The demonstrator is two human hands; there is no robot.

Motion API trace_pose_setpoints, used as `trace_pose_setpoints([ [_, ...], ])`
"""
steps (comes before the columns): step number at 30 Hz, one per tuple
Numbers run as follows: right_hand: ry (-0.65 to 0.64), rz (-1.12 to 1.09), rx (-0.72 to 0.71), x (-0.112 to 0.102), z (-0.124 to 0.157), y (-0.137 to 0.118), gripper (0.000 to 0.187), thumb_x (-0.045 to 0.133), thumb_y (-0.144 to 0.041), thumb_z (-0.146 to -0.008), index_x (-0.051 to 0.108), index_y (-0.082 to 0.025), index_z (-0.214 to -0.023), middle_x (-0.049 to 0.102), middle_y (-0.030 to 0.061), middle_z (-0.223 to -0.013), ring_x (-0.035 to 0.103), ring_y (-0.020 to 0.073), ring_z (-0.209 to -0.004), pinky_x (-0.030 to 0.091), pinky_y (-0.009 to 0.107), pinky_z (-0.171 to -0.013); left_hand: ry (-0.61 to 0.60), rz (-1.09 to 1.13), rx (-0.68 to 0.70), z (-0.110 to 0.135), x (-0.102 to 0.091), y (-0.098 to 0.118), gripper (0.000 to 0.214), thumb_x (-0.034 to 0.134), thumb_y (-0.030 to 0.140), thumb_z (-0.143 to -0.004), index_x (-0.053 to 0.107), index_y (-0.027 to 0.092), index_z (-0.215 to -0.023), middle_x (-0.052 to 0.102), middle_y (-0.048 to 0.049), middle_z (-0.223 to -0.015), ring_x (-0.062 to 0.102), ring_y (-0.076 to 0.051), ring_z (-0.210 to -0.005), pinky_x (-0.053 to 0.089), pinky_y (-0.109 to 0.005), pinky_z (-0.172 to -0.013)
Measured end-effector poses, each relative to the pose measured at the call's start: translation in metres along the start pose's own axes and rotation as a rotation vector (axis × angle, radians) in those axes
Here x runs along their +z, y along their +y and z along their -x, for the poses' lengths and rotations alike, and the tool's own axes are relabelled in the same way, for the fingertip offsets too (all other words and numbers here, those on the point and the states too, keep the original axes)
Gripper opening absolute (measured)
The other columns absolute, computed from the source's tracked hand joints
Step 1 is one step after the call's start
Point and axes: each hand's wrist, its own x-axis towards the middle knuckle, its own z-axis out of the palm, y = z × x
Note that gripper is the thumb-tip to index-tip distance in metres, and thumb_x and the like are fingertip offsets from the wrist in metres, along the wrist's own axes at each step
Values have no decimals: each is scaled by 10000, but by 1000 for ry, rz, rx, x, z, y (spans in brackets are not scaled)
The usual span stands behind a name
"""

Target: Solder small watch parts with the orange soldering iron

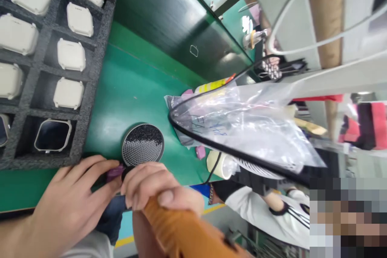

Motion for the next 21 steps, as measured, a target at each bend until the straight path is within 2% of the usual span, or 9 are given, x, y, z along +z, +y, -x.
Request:
trace_pose_setpoints([
  [1, 110, -35, -48, 5, -2, -3, 321, 518, -553, -1030, 653, -287, -1148, 581, -67, -724, 593, 125, -527, 540, 324, -468, -5, -6, 2, 1, -1, -1, 325, 458, 275, -1095, 772, 249, -1175, 746, -45, -1260, 615, -280, -1188, 395, -417, -855],
  [3, 249, -61, -94, 9, -3, -7, 342, 520, -534, -1032, 655, -251, -1170, 596, -45, -805, 604, 127, -579, 542, 338, -498, -41, -6, 32, 3, -3, -3, 295, 511, 278, -1078, 747, 223, -1247, 712, -66, -1354, 596, -299, -1243, 402, -435, -896],
  [6, 319, -45, -90, 6, -1, -9, 410, 568, -619, -987, 631, -275, -1200, 599, -34, -857, 598, 144, -620, 526, 363, -543, -103, 14, 113, 7, -4, -6, 366, 445, 199, -1073, 700, 176, -1334, 640, -77, -1488, 552, -323, -1327, 395, -477, -981],
  [8, 319, -86, -65, 2, 2, -9, 470, 612, -672, -938, 602, -298, -1223, 582, -40, -846, 577, 149, -620, 502, 361, -558, -83, -2, 125, 7, -3, -7, 344, 448, 197, -1077, 708, 175, -1302, 671, -86, -1419, 568, -322, -1283, 397, -484, -978],
  [11, 301, -134, -9, -4, 8, -6, 476, 607, -695, -926, 598, -306, -1200, 556, -46, -814, 555, 149, -617, 476, 353, -569, -28, -69, 106, 5, -1, -5, 242, 563, 287, -1070, 727, 186, -1218, 708, -104, -1256, 597, -319, -1169, 409, -462, -905],
  [13, 297, -145, 17, -6, 10, -5, 480, 599, -712, -920, 603, -308, -1179, 555, -47, -805, 550, 148, -617, 474, 350, -570, -30, -88, 119, 4, 0, -4, 236, 574, 288, -1066, 725, 171, -1204, 694, -119, -1292, 591, -333, -1187, 408, -468, -907],
  [16, 289, -158, 35, -8, 11, -4, 488, 605, -725, -909, 609, -309, -1163, 558, -46, -804, 552, 150, -620, 483, 350, -570, -72, -48, 142, 4, 0, -4, 288, 505, 198, -1064, 717, 145, -1251, 666, -116, -1396, 567, -341, -1267, 400, -497, -987],
  [21, 292, -139, 40, -8, 8, -3, 554, 419, -793, -960, 605, -303, -1138, 543, -43, -779, 543, 140, -604, 472, 337, -559, -53, 9, 152, 6, 1, -8, 345, 478, 122, -1042, 729, 145, -1278, 711, -92, -1283, 575, -302, -1240, 393, -457, -998],
])
